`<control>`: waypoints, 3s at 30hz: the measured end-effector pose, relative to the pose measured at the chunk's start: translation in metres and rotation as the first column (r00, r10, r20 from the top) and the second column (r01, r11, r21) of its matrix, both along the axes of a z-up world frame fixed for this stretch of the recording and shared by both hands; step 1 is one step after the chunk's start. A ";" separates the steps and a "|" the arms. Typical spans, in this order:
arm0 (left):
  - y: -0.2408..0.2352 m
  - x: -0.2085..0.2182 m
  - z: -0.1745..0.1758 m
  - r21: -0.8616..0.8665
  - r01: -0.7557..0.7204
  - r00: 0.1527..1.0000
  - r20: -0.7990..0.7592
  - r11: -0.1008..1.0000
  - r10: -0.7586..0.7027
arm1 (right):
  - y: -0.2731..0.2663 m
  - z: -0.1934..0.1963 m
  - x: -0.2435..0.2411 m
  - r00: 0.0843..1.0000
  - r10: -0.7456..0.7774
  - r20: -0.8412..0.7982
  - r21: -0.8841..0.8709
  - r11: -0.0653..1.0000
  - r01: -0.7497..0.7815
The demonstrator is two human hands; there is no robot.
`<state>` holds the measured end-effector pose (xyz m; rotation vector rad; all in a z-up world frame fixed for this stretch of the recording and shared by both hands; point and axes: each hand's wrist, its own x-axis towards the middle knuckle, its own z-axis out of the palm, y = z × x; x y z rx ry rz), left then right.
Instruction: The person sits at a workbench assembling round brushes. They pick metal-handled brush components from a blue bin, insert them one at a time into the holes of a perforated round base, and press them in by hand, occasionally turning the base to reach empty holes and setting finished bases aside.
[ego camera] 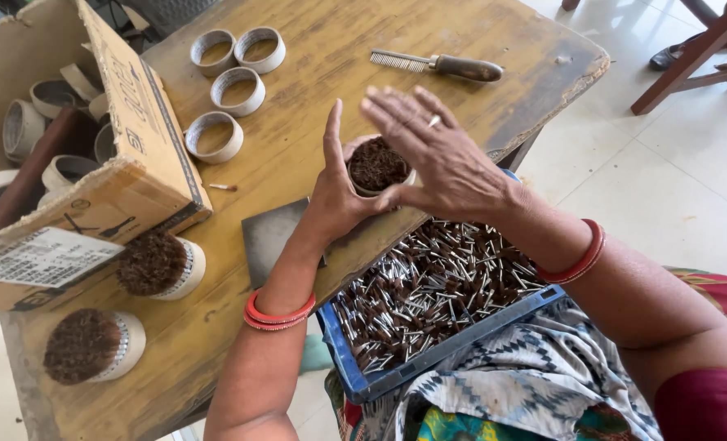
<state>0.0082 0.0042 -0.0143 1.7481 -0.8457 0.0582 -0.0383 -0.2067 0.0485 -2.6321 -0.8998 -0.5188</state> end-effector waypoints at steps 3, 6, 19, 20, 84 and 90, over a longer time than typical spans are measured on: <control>0.000 -0.009 0.010 0.110 -0.036 0.999 -0.009 0.993 0.037 | 0.006 -0.035 0.001 0.994 0.095 -0.044 -0.108 0.989 -0.099; -0.008 -0.003 0.000 0.030 -0.117 0.991 -0.069 0.993 0.119 | -0.014 -0.038 0.014 0.977 0.013 -0.213 0.005 1.000 -0.012; 0.003 -0.013 0.005 0.060 -0.034 0.995 -0.093 0.998 0.040 | 0.002 -0.019 0.002 0.983 0.178 -0.049 -0.129 0.975 -0.183; 0.004 -0.015 0.003 0.014 0.036 0.999 -0.036 0.999 -0.035 | -0.002 -0.010 -0.003 0.987 0.156 0.039 0.019 0.988 -0.156; 0.004 -0.007 0.016 0.367 -0.052 0.998 0.056 0.929 0.034 | -0.020 -0.049 -0.028 0.977 0.205 -0.054 0.428 0.889 -0.162; 0.001 0.003 0.006 0.342 0.024 0.995 0.087 0.939 -0.057 | -0.004 -0.066 -0.031 0.968 0.192 0.160 0.077 0.976 -0.206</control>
